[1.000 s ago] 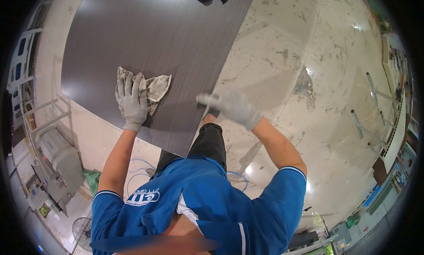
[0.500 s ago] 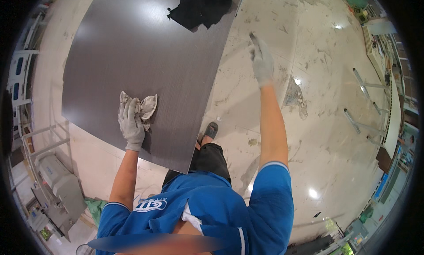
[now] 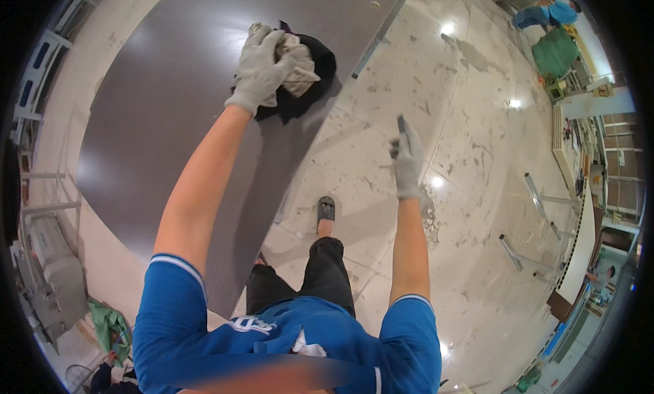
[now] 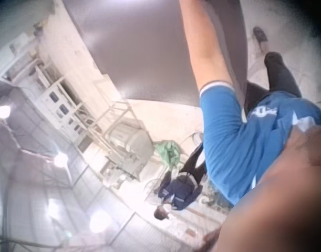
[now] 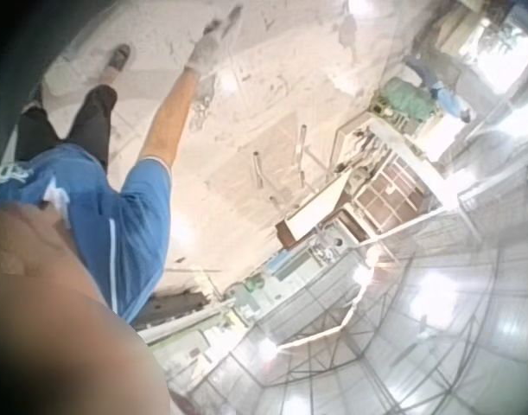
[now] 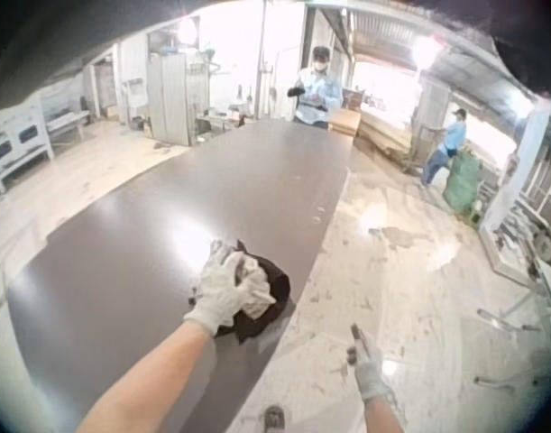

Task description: The person wipes a large flat panel with a cloth and uses a scraper to remove residue. They repeatedly wipe and scrape the surface, moving around the panel to cover different areas.

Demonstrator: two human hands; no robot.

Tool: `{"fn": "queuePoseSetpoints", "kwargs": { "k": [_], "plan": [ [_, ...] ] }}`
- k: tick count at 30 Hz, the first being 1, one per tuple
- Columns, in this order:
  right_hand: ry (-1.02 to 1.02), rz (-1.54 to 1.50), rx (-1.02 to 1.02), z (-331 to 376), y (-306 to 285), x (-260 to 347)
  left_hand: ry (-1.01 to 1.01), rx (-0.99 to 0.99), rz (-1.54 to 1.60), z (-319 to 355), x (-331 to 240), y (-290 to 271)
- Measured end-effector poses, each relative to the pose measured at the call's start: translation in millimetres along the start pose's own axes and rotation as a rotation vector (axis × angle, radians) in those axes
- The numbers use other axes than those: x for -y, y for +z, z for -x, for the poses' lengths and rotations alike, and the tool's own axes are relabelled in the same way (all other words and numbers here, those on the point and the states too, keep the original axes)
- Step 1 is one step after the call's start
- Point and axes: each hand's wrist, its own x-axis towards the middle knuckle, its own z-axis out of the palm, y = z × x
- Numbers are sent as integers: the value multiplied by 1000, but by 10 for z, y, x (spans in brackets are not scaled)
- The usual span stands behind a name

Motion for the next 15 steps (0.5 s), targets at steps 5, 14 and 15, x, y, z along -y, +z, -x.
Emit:
{"fn": "queuePoseSetpoints", "kwargs": {
  "k": [5,14,15],
  "plan": [
    [-83,67,113,-975,77,44,15,246,-520,-44,25,746],
    [-531,386,27,-3191,597,160,-373,29,-940,815,1378,-397],
    [-526,562,34,-3467,657,107,-415,42,-951,883,1422,-406]
  ]
}}
